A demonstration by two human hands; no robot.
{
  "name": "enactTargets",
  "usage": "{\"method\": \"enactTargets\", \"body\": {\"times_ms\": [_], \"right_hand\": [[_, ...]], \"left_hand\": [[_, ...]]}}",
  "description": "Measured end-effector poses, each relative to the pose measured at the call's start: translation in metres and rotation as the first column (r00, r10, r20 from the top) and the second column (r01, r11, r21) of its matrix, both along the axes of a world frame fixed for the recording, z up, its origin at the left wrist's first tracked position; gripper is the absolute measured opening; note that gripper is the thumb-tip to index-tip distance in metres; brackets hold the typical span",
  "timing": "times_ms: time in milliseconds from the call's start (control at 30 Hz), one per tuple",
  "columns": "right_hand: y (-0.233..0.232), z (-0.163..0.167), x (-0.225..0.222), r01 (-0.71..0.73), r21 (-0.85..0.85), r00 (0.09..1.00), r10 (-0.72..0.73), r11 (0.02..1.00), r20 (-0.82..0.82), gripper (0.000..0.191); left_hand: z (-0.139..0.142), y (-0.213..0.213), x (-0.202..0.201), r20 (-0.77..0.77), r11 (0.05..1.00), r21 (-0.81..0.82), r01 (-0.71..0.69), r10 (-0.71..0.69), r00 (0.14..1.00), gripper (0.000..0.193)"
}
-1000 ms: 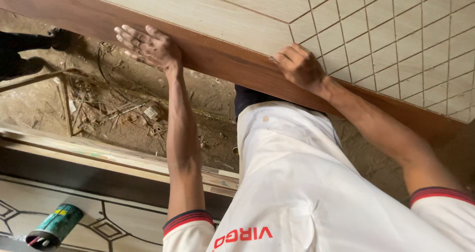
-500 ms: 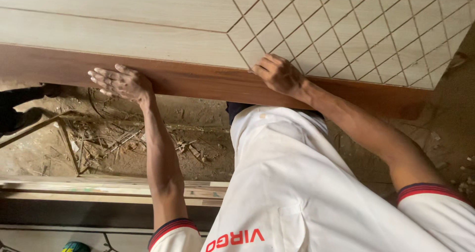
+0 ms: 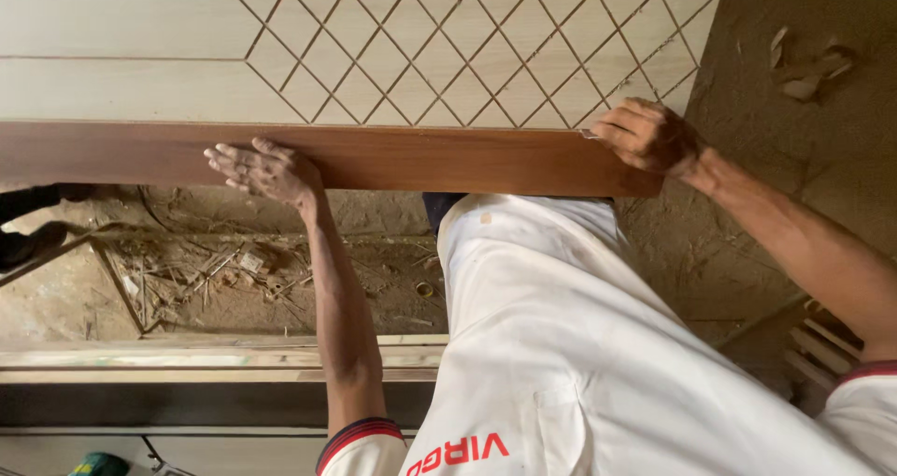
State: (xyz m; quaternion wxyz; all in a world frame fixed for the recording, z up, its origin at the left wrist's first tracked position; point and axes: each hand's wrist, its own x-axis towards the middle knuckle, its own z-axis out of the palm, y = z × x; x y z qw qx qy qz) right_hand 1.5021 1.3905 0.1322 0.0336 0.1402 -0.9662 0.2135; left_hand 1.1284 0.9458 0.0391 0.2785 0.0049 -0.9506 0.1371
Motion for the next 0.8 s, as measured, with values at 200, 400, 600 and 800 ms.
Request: {"method": "enactTargets", "body": {"times_ms": [200,400,600,800], "right_hand": [[-0.035,0.009,-0.050,0.006,-0.013,0.999,-0.007,1.000,-0.045,0.018],[-0.106,0.003,-0.128,0.086,-0.093,0.970,-0.105,0.992,-0.221,0.015],[-0.017,0.010,-0.018,0.094,0.035,0.985,-0.088,0.995,-0.147,0.009],[0.090,0.032,0.144,0.343,0.196,0.916,-0.373,0.919,0.147,0.007]], "left_hand": [[0.019,0.022,0.010,-0.067,0.997,0.005,-0.083,0.083,0.994,0.066],[0.044,0.040,0.023,0.261,0.911,0.389,-0.135,0.032,0.965,0.068],[0.043,0.039,0.026,0.277,0.909,0.403,-0.105,-0.011,0.961,0.070],[0.035,0.035,0.020,0.220,0.928,0.352,-0.121,0.043,0.974,0.072]]}}
